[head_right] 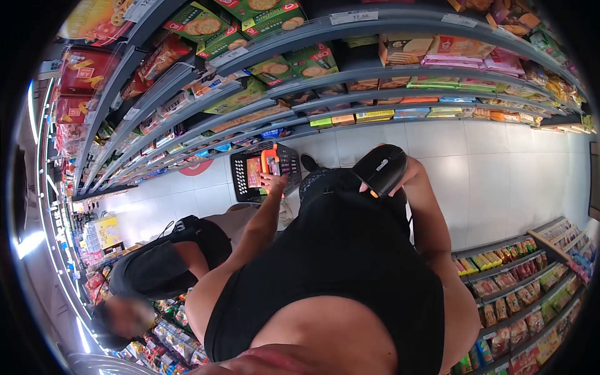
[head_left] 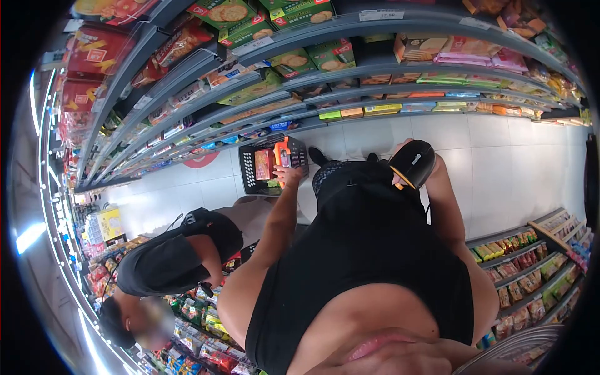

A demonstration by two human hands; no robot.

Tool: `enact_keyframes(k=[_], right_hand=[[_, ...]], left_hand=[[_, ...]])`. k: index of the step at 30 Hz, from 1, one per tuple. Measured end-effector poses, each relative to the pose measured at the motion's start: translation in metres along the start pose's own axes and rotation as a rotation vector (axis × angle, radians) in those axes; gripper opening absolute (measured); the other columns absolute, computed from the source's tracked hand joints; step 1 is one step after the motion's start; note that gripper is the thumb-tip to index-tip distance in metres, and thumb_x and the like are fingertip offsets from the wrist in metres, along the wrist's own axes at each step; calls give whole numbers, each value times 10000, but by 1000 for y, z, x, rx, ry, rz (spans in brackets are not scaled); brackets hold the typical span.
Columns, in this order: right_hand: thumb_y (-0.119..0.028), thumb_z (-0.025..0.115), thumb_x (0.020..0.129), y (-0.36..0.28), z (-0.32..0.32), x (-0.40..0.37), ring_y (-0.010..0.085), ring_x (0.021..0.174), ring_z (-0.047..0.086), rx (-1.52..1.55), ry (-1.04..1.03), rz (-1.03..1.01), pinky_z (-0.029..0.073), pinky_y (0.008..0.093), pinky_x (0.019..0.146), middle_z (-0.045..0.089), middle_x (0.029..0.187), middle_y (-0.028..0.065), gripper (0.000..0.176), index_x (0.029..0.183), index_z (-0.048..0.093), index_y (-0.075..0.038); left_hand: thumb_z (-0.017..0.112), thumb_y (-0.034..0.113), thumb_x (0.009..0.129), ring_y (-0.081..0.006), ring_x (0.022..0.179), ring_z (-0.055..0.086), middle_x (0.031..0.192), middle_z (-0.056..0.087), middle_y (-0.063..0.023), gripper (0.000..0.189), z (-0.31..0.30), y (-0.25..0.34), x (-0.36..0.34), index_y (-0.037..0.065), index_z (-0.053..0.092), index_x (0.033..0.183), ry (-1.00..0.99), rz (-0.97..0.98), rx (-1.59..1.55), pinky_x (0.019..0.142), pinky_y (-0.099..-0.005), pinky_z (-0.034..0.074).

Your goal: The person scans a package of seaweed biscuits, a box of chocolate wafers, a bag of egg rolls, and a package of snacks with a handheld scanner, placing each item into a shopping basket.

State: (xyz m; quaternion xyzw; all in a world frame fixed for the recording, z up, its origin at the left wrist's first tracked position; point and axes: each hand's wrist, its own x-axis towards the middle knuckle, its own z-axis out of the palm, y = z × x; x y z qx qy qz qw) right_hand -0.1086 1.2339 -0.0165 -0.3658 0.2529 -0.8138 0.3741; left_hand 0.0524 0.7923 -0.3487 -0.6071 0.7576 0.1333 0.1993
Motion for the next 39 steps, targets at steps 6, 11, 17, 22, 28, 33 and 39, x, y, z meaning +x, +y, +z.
enact_keyframes(k=[6, 11, 17, 22, 28, 33, 39], right_hand=[[24, 890, 678, 3, -18, 10, 309, 914, 743, -57, -32, 29, 598, 392, 760, 722, 1060, 243, 699, 1284, 546, 82], [40, 881, 654, -12, -9, 31, 215, 883, 725, -76, 267, 450, 590, 348, 745, 738, 1031, 167, 743, 1325, 562, 40], [26, 862, 694, -9, -10, 49, 95, 647, 629, -186, 408, 523, 507, 248, 570, 696, 883, 57, 678, 1305, 568, 20], [18, 861, 702, -5, -16, 54, 93, 652, 627, -207, 315, 502, 504, 242, 563, 695, 883, 56, 670, 1304, 568, 19], [-6, 884, 655, -13, -5, 45, 88, 727, 635, -263, 381, 518, 522, 250, 637, 698, 920, 45, 700, 1288, 587, 17], [-1, 891, 609, -16, -5, 26, 90, 848, 644, -208, 369, 478, 533, 269, 755, 708, 984, 42, 716, 1267, 610, 12], [42, 883, 589, -12, -7, 7, 106, 823, 653, -183, 363, 414, 540, 274, 699, 707, 946, 53, 725, 1259, 607, 19]], left_hand=[[783, 615, 724, -530, 1514, 109, 1670, 10, -274, 1401, 15, -11, 26, 48, -155, 1597, -85, 41, 7, 1217, -624, 208], [849, 568, 693, -482, 1510, 171, 1635, 191, -267, 1305, 21, -12, 79, 13, 82, 1591, -79, 172, -123, 1228, -554, 217], [656, 183, 967, -112, 570, 617, 712, 666, -59, 207, -189, 92, 20, 51, 629, 810, -73, 592, -1394, 470, -268, 446], [638, 407, 985, -152, 551, 631, 770, 710, -87, 388, -350, 169, -21, 19, 647, 965, -105, 608, -1493, 450, -281, 451], [575, 513, 998, -174, 593, 633, 793, 726, -81, 485, -413, 215, 9, 43, 685, 1046, -278, 560, -1332, 495, -312, 434], [449, 594, 1027, -119, 589, 584, 757, 708, -2, 580, -421, 233, 57, 92, 739, 1006, -424, 530, -1256, 483, -257, 371], [510, 515, 1012, -95, 530, 546, 683, 651, 33, 460, -435, 245, 81, 119, 727, 925, -516, 491, -1165, 442, -205, 355]])
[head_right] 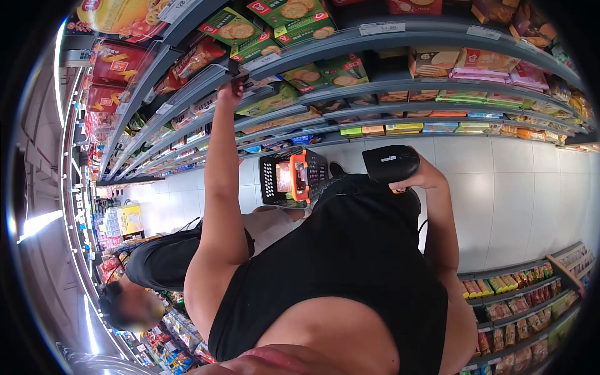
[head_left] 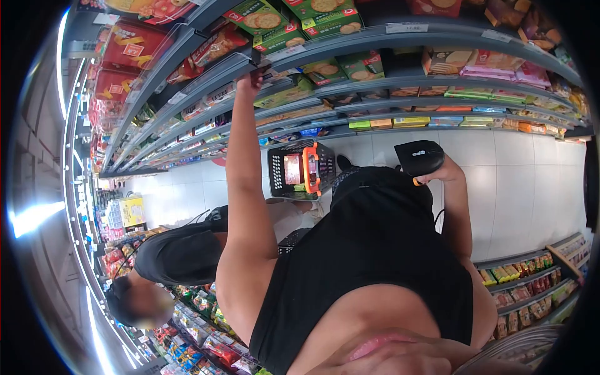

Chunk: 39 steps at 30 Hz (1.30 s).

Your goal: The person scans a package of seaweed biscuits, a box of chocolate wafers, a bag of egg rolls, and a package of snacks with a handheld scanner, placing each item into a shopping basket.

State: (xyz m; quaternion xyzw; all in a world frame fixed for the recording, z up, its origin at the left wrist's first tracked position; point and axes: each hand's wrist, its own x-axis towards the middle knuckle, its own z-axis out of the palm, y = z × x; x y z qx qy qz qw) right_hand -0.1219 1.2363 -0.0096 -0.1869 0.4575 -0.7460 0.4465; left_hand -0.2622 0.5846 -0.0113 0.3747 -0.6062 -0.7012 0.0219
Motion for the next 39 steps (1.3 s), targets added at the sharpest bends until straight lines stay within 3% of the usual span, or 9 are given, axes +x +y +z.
enact_keyframes(k=[6, 12, 16, 22, 24, 26, 33, 35, 39], right_hand=[[72, 868, 594, 1, 2, -1, 130, 734, 669, 8, -48, 7, 538, 276, 612, 710, 936, 90, 718, 1258, 600, 33], [-9, 938, 537, 8, -7, -3, 191, 1023, 668, -112, -42, 4, 522, 354, 916, 716, 1094, 99, 827, 1294, 605, 8], [21, 903, 612, 9, -11, -2, 279, 1026, 722, -154, -138, -112, 586, 397, 875, 739, 1090, 184, 728, 1271, 593, 33], [1, 915, 580, 0, 0, 4, 260, 1048, 701, -121, -137, -57, 555, 386, 911, 734, 1109, 154, 745, 1261, 613, 25], [-61, 947, 518, -3, 7, 6, 187, 1069, 655, -107, -77, 29, 494, 351, 965, 725, 1134, 95, 779, 1240, 660, 3], [-60, 941, 525, 1, 6, 10, 183, 1058, 656, -143, -102, -14, 496, 346, 958, 727, 1126, 94, 768, 1238, 662, 4], [-49, 926, 547, 1, 10, 11, 180, 1040, 660, -158, -126, -53, 501, 339, 943, 733, 1106, 89, 731, 1227, 665, 7], [-18, 919, 573, -1, 11, 12, 231, 1020, 707, -165, -154, -103, 545, 370, 933, 747, 1078, 140, 697, 1216, 653, 25], [6, 909, 589, -5, 12, 14, 252, 1001, 731, -166, -176, -129, 568, 385, 921, 754, 1061, 164, 681, 1217, 647, 31]], left_hand=[[518, 496, 1014, -103, 523, 557, 667, 640, 29, 437, 3, 1, 7, 122, 721, 913, -5, -23, 22, 444, -209, 412], [487, 535, 1028, -123, 606, 622, 720, 694, 6, 501, -1, -3, 3, 107, 730, 936, -24, -2, -35, 512, -243, 501], [472, 545, 1033, -132, 641, 647, 785, 740, -17, 525, -2, -2, 1, 101, 738, 942, -38, 12, -46, 551, -254, 536], [468, 548, 1034, -165, 733, 727, 868, 778, -46, 525, -16, 2, 43, 107, 752, 1009, -113, -93, -23, 600, -292, 577], [463, 545, 1037, -178, 786, 746, 896, 784, -54, 523, -3, 1, 47, 109, 752, 1015, 16, -83, -66, 612, -309, 584], [455, 532, 1045, -208, 840, 757, 929, 786, -66, 516, 9, 1, 43, 100, 737, 1023, 108, -83, -102, 643, -344, 597], [494, 562, 1015, -239, 838, 745, 878, 760, -96, 508, 24, 2, 9, 91, 684, 1000, 147, 35, -240, 760, -400, 613], [501, 558, 1011, -240, 837, 740, 858, 750, -101, 499, 23, -7, -4, 91, 676, 987, 126, 136, -253, 778, -411, 614], [501, 525, 1018, -250, 848, 731, 892, 736, -126, 491, 15, -18, -20, 52, 632, 1027, 141, 215, -267, 748, -392, 615]])
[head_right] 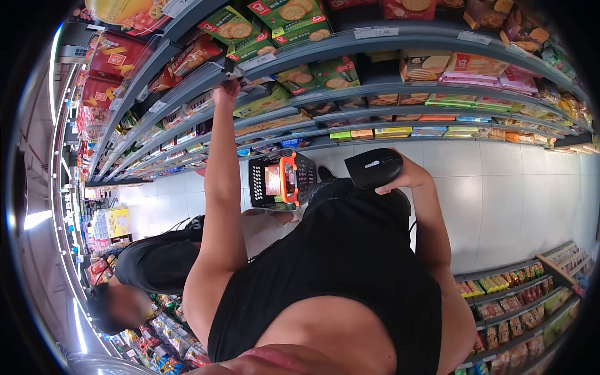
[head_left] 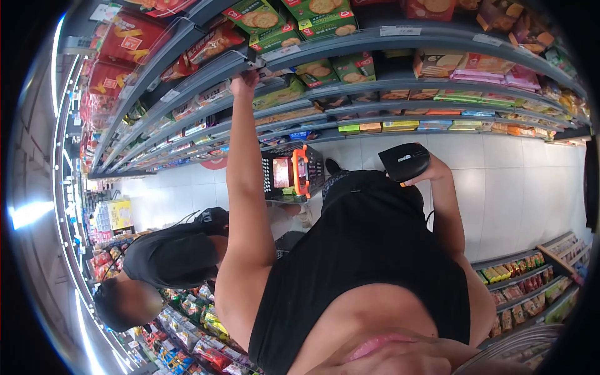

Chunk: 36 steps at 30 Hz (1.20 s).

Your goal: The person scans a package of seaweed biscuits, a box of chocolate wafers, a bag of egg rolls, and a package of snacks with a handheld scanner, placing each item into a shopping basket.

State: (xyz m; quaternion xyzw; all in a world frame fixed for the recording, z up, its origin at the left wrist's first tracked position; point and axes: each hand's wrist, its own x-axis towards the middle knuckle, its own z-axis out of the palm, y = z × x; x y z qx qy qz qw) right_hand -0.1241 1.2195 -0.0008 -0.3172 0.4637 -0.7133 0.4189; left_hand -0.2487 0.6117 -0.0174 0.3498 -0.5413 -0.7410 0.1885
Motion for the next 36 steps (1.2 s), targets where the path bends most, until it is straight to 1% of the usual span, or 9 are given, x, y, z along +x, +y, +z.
enact_keyframes(k=[1, 5, 13, 16, 19, 22, 25, 29, 36], right_hand=[[-5, 914, 578, 1, 0, -1, 225, 1011, 708, 18, 14, 52, 546, 367, 927, 747, 1075, 138, 687, 1214, 656, 20], [-32, 931, 553, 1, -1, 1, 166, 1028, 660, 9, 44, 128, 503, 328, 935, 733, 1099, 84, 695, 1200, 679, -3], [-23, 938, 540, 8, -12, 10, 178, 1003, 685, -9, 25, 143, 523, 329, 915, 744, 1074, 93, 693, 1184, 685, 1], [0, 922, 541, 3, -9, 16, 209, 974, 731, -18, 16, 113, 567, 344, 894, 764, 1032, 125, 660, 1158, 689, 16], [4, 914, 556, 0, -15, 24, 219, 979, 732, -17, -31, 98, 571, 350, 893, 760, 1048, 129, 683, 1193, 670, 19], [6, 910, 583, 1, -20, 30, 239, 998, 732, -4, -74, 146, 574, 366, 899, 752, 1070, 148, 730, 1254, 625, 30], [-4, 923, 578, -2, -25, 33, 229, 1029, 705, 46, -82, 266, 547, 365, 922, 740, 1098, 133, 769, 1280, 611, 21], [-26, 954, 527, -19, -16, 39, 184, 1083, 651, 52, -54, 252, 487, 342, 965, 725, 1141, 80, 780, 1247, 655, -13], [-32, 950, 527, -17, -19, 16, 190, 1081, 657, 20, -57, 170, 485, 345, 970, 728, 1146, 83, 758, 1230, 668, -18]], left_hand=[[537, 545, 1007, -282, 766, 737, 873, 735, -182, 578, -2, -3, -6, -26, 621, 1039, 10, 68, -80, 646, -375, 620], [600, 479, 995, -307, 707, 734, 839, 709, -251, 605, -17, -9, -39, -126, 588, 979, -4, 139, -78, 600, -358, 620], [672, 373, 976, -310, 706, 733, 832, 689, -246, 505, -77, -43, -87, -119, 565, 933, -33, 321, 25, 590, -361, 622], [663, 328, 981, -275, 853, 729, 972, 687, -242, 445, -129, -75, -95, -101, 548, 962, 16, 331, 150, 691, -376, 621], [638, 376, 957, -297, 1199, 626, 1289, 618, -171, 628, -131, -85, -160, -110, 505, 1330, -182, 340, 31, 1046, -473, 489], [807, 448, 810, -295, 1206, 606, 1293, 589, -139, 857, -99, -79, -223, -23, 423, 1415, -365, 270, -163, 1021, -473, 506], [820, 582, 695, -331, 1236, 592, 1348, 565, -135, 1036, -81, -102, -244, 44, 394, 1471, -451, 184, -256, 1080, -496, 475], [874, 479, 634, -334, 1272, 575, 1382, 556, -149, 1073, -52, -97, -268, 17, 395, 1476, -647, -42, -284, 1115, -477, 453], [814, 272, 615, -365, 1311, 560, 1439, 535, -205, 1048, -16, -84, -289, -41, 356, 1503, -1004, -100, -335, 1138, -489, 421]])
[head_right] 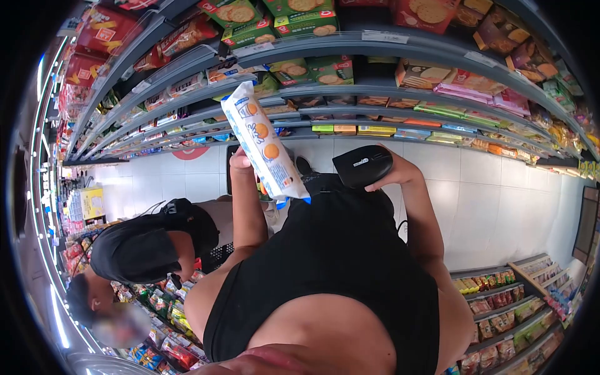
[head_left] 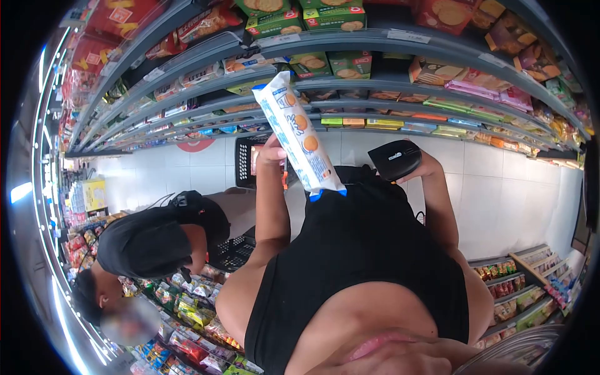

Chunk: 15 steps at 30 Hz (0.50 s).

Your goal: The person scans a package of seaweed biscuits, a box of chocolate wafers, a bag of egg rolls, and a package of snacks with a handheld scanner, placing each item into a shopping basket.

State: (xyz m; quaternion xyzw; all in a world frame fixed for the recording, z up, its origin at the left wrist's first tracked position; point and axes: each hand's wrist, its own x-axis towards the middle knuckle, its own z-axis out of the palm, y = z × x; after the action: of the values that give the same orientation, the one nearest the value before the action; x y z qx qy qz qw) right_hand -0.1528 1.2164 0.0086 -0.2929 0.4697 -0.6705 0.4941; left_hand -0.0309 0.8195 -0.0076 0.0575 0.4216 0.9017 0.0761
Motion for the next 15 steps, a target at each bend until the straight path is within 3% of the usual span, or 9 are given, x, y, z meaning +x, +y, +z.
enact_keyframes(k=[3, 5, 8, 9, 12, 13, 15], right_hand=[[-50, 947, 535, 3, 0, -15, 189, 1070, 662, -7, 18, -39, 491, 344, 962, 732, 1138, 84, 744, 1224, 670, -18], [-62, 946, 538, 4, 3, -27, 188, 1067, 663, 22, 59, -33, 495, 343, 957, 734, 1133, 85, 743, 1226, 668, -16], [-60, 946, 541, 3, 5, -45, 187, 1065, 664, 38, 93, -22, 498, 340, 951, 734, 1131, 85, 745, 1229, 664, -11], [-56, 946, 542, 2, 7, -52, 186, 1064, 664, 42, 103, -16, 499, 338, 949, 734, 1131, 86, 745, 1230, 662, -9], [-31, 954, 530, 1, 15, -72, 190, 1080, 657, 86, 219, -6, 496, 341, 956, 726, 1150, 89, 766, 1234, 654, -4], [-24, 958, 524, 7, 15, -78, 190, 1088, 653, 91, 240, -13, 493, 341, 959, 722, 1158, 89, 780, 1241, 649, -4], [-3, 953, 537, 27, 10, -90, 212, 1093, 660, 84, 254, -42, 510, 356, 946, 717, 1161, 110, 800, 1264, 619, 0]], left_hand=[[798, 244, 621, -402, 1269, 589, 1411, 550, -241, 1019, 17, -3, 25, -62, 367, 1492, -224, -9, -112, 1112, -517, 446], [808, 355, 667, -462, 1181, 633, 1349, 575, -308, 929, 51, -2, 60, -93, 454, 1399, -527, -41, -154, 1060, -573, 480], [825, 569, 685, -507, 1120, 642, 1297, 585, -343, 928, 77, -32, 85, -59, 513, 1293, -484, 14, -321, 1007, -635, 500], [825, 649, 688, -505, 1180, 613, 1353, 556, -337, 962, 79, -40, 88, -58, 525, 1269, -407, 37, -303, 1027, -646, 483], [774, 511, 708, -487, 1226, 594, 1379, 554, -328, 895, 90, -62, 103, -74, 527, 1339, -224, 185, -394, 1072, -590, 465], [764, 457, 709, -467, 1247, 581, 1360, 574, -310, 896, 91, -64, 102, -46, 498, 1402, -126, 196, -327, 1087, -589, 452], [761, 427, 714, -424, 1213, 593, 1292, 597, -256, 885, 85, -68, 102, -24, 478, 1422, -115, 155, -352, 1098, -576, 438]])
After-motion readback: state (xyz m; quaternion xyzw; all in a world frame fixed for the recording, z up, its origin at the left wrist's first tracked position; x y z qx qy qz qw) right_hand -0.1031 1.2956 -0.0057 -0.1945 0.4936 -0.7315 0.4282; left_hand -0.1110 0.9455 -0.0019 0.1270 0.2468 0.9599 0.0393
